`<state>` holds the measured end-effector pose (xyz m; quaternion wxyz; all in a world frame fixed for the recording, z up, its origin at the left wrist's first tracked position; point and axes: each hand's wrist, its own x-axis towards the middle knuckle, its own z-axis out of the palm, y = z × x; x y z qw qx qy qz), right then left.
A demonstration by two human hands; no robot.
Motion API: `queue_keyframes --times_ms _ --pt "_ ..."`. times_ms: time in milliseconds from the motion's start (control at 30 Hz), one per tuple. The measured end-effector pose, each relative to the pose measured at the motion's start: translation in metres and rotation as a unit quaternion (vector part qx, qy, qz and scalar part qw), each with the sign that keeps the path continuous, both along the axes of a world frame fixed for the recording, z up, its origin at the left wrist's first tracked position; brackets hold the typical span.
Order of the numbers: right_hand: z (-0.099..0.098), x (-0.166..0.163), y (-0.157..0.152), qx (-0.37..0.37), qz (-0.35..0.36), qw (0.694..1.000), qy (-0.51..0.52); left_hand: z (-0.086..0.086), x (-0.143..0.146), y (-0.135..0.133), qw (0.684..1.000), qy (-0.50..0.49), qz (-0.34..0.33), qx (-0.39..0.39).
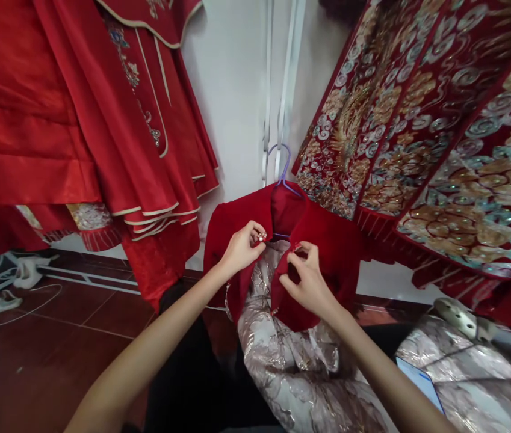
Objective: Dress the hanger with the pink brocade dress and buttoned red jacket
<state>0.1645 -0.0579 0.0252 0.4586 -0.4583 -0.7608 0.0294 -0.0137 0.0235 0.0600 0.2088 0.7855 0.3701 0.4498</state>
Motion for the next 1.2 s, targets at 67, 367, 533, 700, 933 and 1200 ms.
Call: queue_keyframes --times_ms 67,367,533,700,933,1200 --pt "0.006 0.005 0.007 0.028 -0.014 0.999 0.033 -0.001 -0.002 -0.001 1.0 0.008 0.004 0.001" --pt "0.029 -0.007 0.025 0.013 0.067 0.996 0.061 0.011 0.004 0.001 0.996 -0.072 0.005 -0.061" --pt "0.033 -0.024 0.032 -0.006 0.06 0.997 0.056 0.019 -0.007 0.013 0.993 -0.072 -0.013 -0.096" --pt "0.035 -0.038 0.043 -0.018 0.022 0.997 0.073 0.017 -0.018 0.034 0.976 -0.087 -0.057 -0.19" --pt "0.045 -0.043 0.049 -0.051 0.011 0.997 0.058 0.031 -0.016 0.044 0.972 -0.039 -0.098 -0.211" --pt "0.05 -0.029 0.045 -0.065 0.025 0.996 0.06 0.025 -0.003 0.032 0.973 -0.075 -0.054 -0.212"
